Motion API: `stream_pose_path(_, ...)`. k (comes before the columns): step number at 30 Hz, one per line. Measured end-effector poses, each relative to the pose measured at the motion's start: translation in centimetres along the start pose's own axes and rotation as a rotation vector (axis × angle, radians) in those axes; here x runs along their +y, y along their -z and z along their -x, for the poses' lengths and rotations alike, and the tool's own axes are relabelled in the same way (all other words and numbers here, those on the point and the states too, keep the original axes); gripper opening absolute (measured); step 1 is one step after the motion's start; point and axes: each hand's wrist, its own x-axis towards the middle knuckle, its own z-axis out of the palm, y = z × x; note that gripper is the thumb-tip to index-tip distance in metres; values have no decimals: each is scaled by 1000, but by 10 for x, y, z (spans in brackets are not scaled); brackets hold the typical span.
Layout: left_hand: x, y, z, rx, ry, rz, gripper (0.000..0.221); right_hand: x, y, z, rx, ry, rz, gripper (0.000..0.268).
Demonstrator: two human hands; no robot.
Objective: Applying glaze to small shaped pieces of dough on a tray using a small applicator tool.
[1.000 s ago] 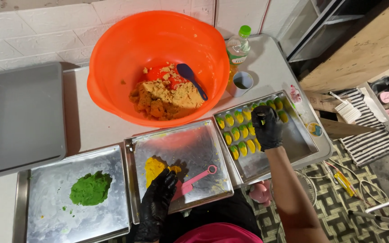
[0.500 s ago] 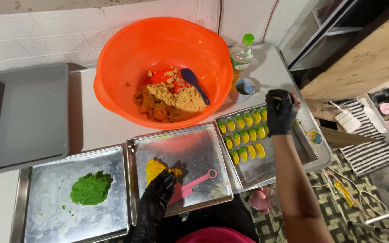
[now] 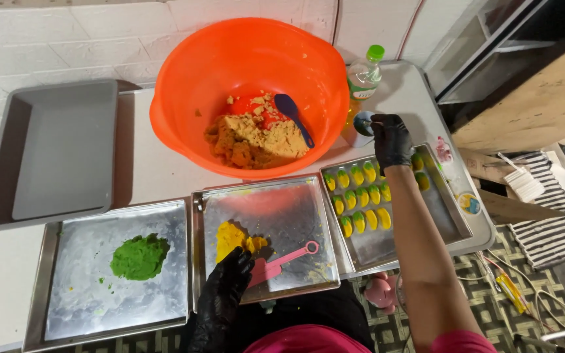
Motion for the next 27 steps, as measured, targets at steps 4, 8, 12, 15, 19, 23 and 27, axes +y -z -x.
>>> stream_pose_path(4, -14, -6, -9, -15, 31, -7, 58, -17, 52, 23, 131, -55, -564, 21)
stream_pose_path(8, -23, -4, -13, -26, 44, 2, 57, -63, 87, 51, 125, -422, -1460, 26)
stream_pose_path(12, -25, 3, -20, -43, 48, 0, 56, -11, 53, 66, 107, 430, 73, 24)
stream_pose_path(15, -18, -19, -18, -60, 79, -26, 55, -24, 63, 79, 352, 461, 188, 27)
stream_pose_path(19, -17, -52, 15, 53, 22, -28, 53, -12, 91, 89, 145, 432, -277, 25)
stream_pose_path(23, -12, -46, 34, 21, 41, -83, 55, -21, 108, 111, 330, 117, -284, 12)
stream_pose_path(27, 3, -49, 28, -26, 2, -132, 56, -2, 90, 137, 251, -9, -236, 13)
